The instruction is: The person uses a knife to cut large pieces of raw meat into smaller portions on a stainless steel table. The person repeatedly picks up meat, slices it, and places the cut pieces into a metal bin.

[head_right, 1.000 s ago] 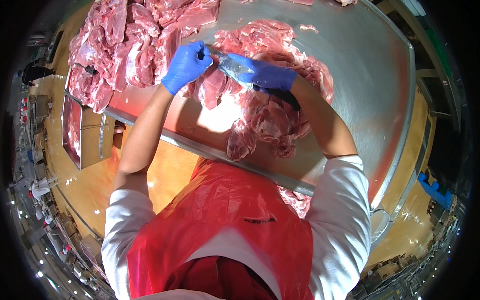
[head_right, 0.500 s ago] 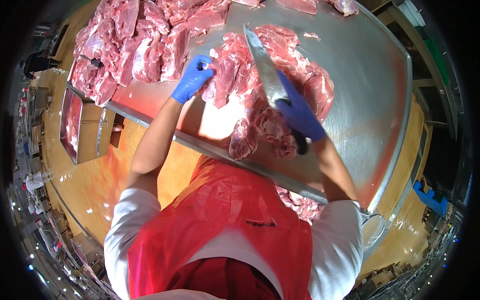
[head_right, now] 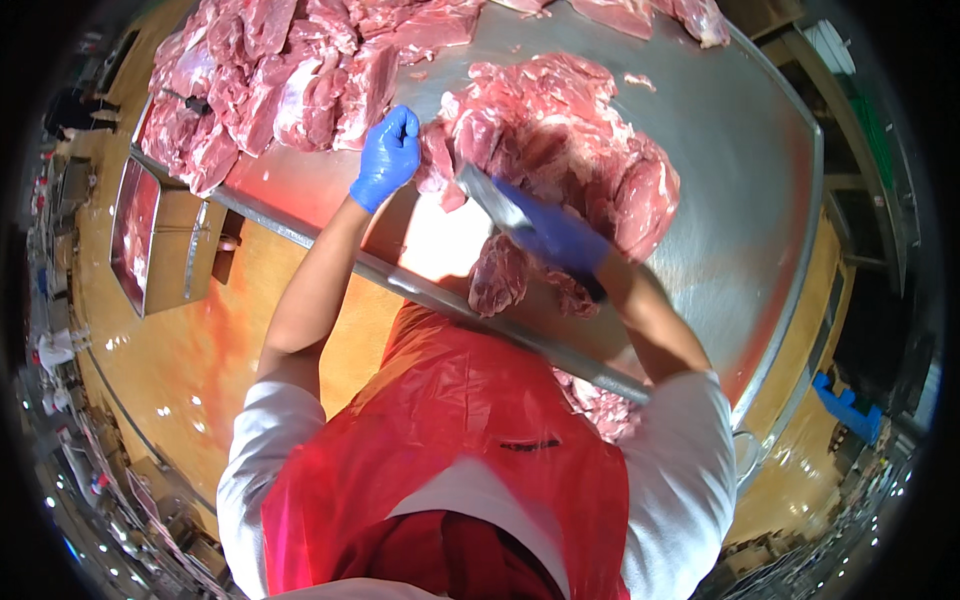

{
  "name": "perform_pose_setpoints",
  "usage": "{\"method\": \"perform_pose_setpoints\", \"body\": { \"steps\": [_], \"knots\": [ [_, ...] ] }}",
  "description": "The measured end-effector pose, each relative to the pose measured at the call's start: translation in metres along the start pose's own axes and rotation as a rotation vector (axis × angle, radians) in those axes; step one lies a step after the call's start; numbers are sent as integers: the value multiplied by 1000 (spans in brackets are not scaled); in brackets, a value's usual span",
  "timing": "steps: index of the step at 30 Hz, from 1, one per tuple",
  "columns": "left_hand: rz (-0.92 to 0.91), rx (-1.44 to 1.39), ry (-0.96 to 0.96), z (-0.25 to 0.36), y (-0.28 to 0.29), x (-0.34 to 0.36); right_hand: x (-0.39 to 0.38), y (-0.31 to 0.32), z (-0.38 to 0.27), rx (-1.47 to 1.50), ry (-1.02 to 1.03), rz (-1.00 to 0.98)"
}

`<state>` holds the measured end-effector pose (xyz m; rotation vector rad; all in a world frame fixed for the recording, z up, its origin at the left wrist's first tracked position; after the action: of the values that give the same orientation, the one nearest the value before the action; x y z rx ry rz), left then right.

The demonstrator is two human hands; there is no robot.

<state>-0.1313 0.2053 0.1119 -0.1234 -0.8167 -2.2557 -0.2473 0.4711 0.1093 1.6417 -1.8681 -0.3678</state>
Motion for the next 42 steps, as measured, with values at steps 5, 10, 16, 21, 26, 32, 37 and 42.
{"method": "perform_pose_setpoints", "body": {
  "steps": [5,10,16,21,26,32,37,42],
  "knots": [
    [26,-127,12,8,18,-20,-5,-14,-4,-303,-233,-132],
    [105,-184,-34,9,41,7,-38,-62,88,-180,-193,92],
    [227,182,299,-106,102,-48,-81,17,-63,75,-388,-175],
    [-133,279,-153,8,5,-79,-54,-17,-67,-60,-538,251],
    [-124,78,-77,-49,-29,-70,-8,-53,-77,50,-639,432],
    [-215,-52,-280,-93,-4,-52,9,-78,-93,-173,-769,281],
    [-414,-126,84,-82,10,-61,30,-73,-99,-294,-739,349],
    [-630,-1200,1428,-38,5,-82,10,-84,-92,-209,-910,512]
  ]
}}
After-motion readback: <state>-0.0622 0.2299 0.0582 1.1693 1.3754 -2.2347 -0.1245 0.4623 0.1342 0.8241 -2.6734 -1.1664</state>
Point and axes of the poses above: each hand's wrist, its own x-axis towards the middle knuckle, its own y-axis out of the back of the hand, z = x × y, the point moved 1 cm from there along x, towards the middle knuckle, and after that the axes turned 6 degrees about y, right-handed, at the moved point
